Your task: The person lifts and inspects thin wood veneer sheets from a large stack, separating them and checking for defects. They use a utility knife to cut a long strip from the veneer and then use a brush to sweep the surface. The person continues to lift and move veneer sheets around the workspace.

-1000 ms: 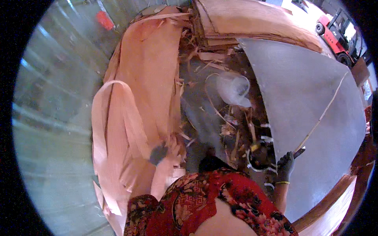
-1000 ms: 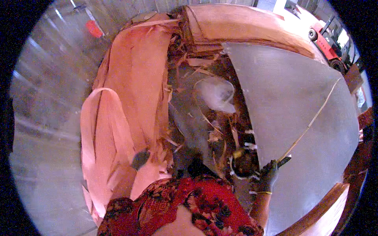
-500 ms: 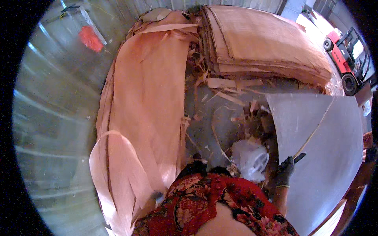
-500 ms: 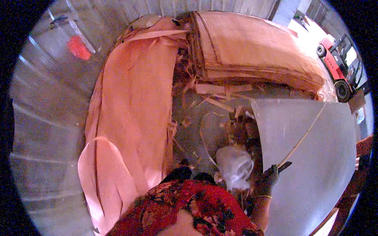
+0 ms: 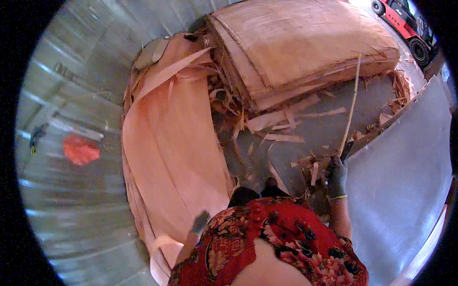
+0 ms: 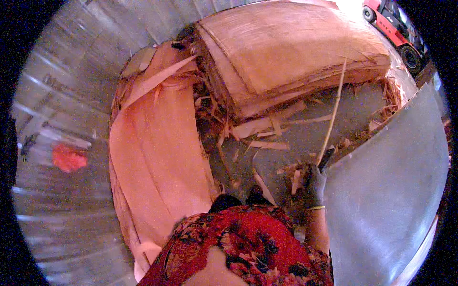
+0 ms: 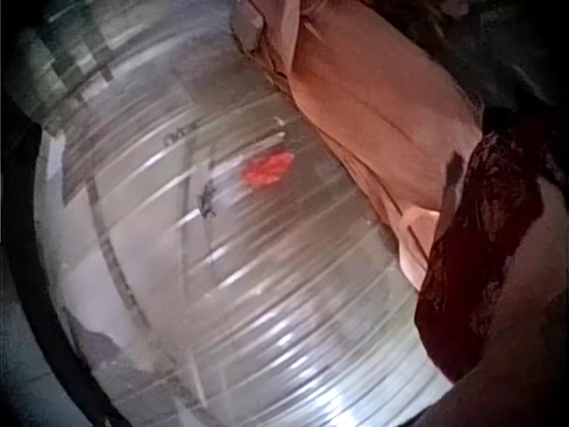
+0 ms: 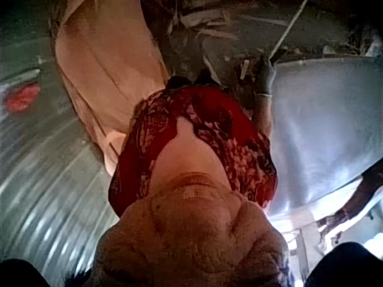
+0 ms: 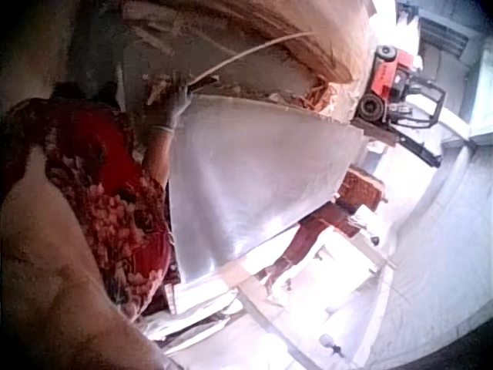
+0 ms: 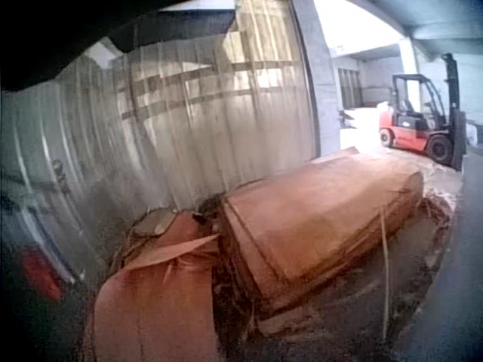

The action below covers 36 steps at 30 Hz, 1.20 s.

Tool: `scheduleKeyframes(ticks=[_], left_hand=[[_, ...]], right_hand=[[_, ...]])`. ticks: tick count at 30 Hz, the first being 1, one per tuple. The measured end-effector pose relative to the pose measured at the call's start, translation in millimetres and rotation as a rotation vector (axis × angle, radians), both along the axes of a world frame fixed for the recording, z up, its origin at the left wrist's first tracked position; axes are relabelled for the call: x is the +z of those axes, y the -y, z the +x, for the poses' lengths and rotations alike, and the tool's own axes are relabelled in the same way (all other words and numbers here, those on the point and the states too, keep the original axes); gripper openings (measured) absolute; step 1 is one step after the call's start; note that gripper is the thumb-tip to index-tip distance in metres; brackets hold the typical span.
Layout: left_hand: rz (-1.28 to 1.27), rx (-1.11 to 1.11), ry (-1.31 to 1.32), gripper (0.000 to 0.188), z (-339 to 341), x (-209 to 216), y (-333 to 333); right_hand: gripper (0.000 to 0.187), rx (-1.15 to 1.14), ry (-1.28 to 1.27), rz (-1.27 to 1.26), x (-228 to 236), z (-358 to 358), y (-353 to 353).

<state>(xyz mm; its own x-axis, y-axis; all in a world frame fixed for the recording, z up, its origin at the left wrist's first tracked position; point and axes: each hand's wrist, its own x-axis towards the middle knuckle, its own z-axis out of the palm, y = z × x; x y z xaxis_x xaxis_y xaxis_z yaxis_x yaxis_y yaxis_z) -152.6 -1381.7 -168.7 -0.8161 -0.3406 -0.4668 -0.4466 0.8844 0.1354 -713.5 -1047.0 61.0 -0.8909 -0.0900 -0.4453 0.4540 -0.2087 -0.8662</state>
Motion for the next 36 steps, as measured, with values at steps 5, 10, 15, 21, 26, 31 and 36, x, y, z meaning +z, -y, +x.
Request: scheduleKeyframes(ticks=[5,10,15,21,26,31,36], left_hand=[[0.363,0.525,0.358,0.034,-31,27,10],[0.320,0.468,0.425,0.038,-89,19,112],[-0.144,-0.047,0.313,0.042,-211,-3,280],[0.718,0.778,-0.384,0.049,-465,95,393],[0.975,0.448,-0.261,0.039,-629,139,394],[1.580,0.805,-0.062,0.041,-774,184,329],[1.590,0.646,0.136,0.036,-838,164,351]], right_hand=[[0.017,0.069,0.065,0.098,-32,-70,91],[0.014,0.026,0.127,0.027,-25,-122,194],[0.013,-0.053,0.163,0.111,-24,-157,254],[0.019,-0.031,0.206,0.001,-50,-206,314],[0.017,0.225,0.171,-0.023,-91,-250,394],[0.015,0.455,0.302,-0.272,-75,-276,479],[0.017,0.389,0.217,-0.347,-69,-301,512]])
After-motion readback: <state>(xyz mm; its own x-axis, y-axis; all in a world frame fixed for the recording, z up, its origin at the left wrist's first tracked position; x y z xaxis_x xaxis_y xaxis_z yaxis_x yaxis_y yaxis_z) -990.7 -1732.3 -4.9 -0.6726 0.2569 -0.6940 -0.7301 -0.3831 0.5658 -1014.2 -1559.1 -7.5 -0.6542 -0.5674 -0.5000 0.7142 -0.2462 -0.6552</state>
